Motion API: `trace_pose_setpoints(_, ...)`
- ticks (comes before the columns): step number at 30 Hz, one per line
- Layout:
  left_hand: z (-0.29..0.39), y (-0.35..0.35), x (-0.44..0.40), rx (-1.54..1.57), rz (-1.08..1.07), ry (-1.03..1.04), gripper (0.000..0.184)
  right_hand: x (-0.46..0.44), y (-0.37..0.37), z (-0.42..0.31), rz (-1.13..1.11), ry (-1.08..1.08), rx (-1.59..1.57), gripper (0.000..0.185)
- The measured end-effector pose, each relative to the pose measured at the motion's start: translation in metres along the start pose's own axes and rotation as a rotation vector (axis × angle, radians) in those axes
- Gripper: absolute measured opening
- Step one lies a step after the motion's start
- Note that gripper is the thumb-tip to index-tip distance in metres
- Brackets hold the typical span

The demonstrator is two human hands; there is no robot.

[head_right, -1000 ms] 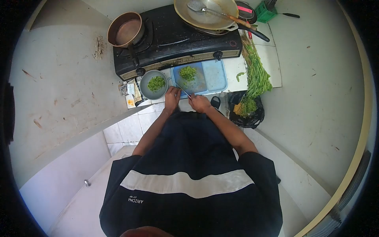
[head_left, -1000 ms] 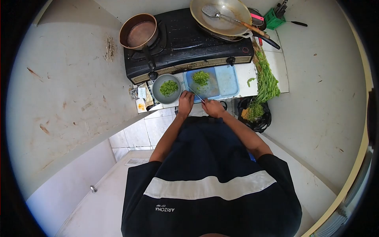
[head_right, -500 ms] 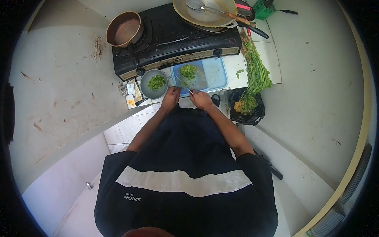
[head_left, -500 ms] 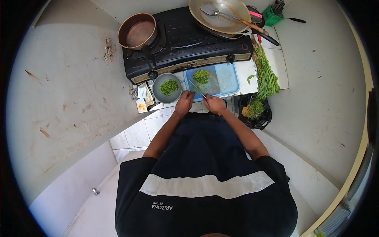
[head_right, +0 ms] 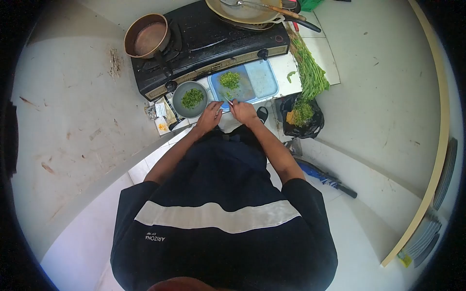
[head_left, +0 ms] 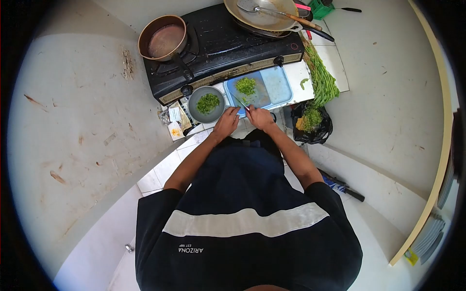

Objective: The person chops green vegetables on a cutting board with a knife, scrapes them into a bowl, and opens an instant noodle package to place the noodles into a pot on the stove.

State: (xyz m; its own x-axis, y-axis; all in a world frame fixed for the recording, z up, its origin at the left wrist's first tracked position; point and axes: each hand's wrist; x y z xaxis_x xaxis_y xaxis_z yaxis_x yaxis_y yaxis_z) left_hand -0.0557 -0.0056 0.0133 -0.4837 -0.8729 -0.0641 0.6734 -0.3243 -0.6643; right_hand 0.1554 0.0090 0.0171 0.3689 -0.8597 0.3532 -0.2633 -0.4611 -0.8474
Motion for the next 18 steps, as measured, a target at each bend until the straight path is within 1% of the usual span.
trace_pose_setpoints(1,0.000,-0.003,0.001,0.001,-0.008,0.011,0.036,-0.002,-0.002,-0.001,0.007,0.011,-0.003,0.035)
trace_pose_setpoints(3,0.002,-0.006,0.002,0.295,-0.014,-0.110,0.039,-0.006,-0.011,-0.004,0.065,0.067,-0.025,0.034)
trace_pose_setpoints(5,0.003,-0.011,0.002,0.359,-0.010,-0.129,0.043,-0.002,-0.021,-0.009,0.091,0.104,-0.030,0.034)
trace_pose_setpoints(7,0.013,-0.023,0.000,0.421,-0.003,-0.151,0.046,0.001,-0.030,-0.016,0.114,0.146,-0.018,0.038)
trace_pose_setpoints(9,0.026,-0.038,-0.004,0.493,-0.031,-0.285,0.052,0.006,-0.033,-0.019,0.109,0.173,-0.031,0.038)
trace_pose_setpoints(10,0.027,-0.042,-0.008,0.495,-0.039,-0.281,0.052,0.009,-0.032,-0.019,0.098,0.193,-0.046,0.038)
trace_pose_setpoints(11,0.027,-0.046,-0.013,0.425,-0.065,-0.208,0.053,0.012,-0.031,-0.020,0.098,0.202,-0.048,0.038)
trace_pose_setpoints(12,0.025,-0.046,-0.017,0.356,-0.091,-0.135,0.055,0.014,-0.030,-0.021,0.174,0.169,-0.068,0.035)
trace_pose_setpoints(13,0.024,-0.046,-0.021,0.359,-0.100,-0.132,0.055,0.018,-0.029,-0.020,0.250,0.135,-0.087,0.033)
trace_pose_setpoints(15,0.020,-0.046,-0.032,0.242,-0.113,0.021,0.053,0.025,-0.032,-0.022,0.271,0.129,-0.112,0.030)
trace_pose_setpoints(16,0.016,-0.046,-0.038,0.237,-0.117,0.029,0.053,0.025,-0.035,-0.024,0.291,0.114,-0.135,0.028)
trace_pose_setpoints(18,0.007,-0.040,-0.047,0.096,-0.194,0.101,0.055,0.028,-0.039,-0.025,0.301,0.111,-0.153,0.027)
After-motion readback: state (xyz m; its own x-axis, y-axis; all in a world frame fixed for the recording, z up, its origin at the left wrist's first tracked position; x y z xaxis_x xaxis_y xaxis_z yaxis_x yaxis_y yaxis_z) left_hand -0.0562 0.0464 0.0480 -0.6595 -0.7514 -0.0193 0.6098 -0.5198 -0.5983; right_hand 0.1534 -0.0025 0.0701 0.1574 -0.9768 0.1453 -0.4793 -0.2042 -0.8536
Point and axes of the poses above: each hand's wrist, its own x-axis away from the middle knuckle, its own y-axis out of the palm, z = x × y, and after that the axes turned 5 degrees about -z, right-handed
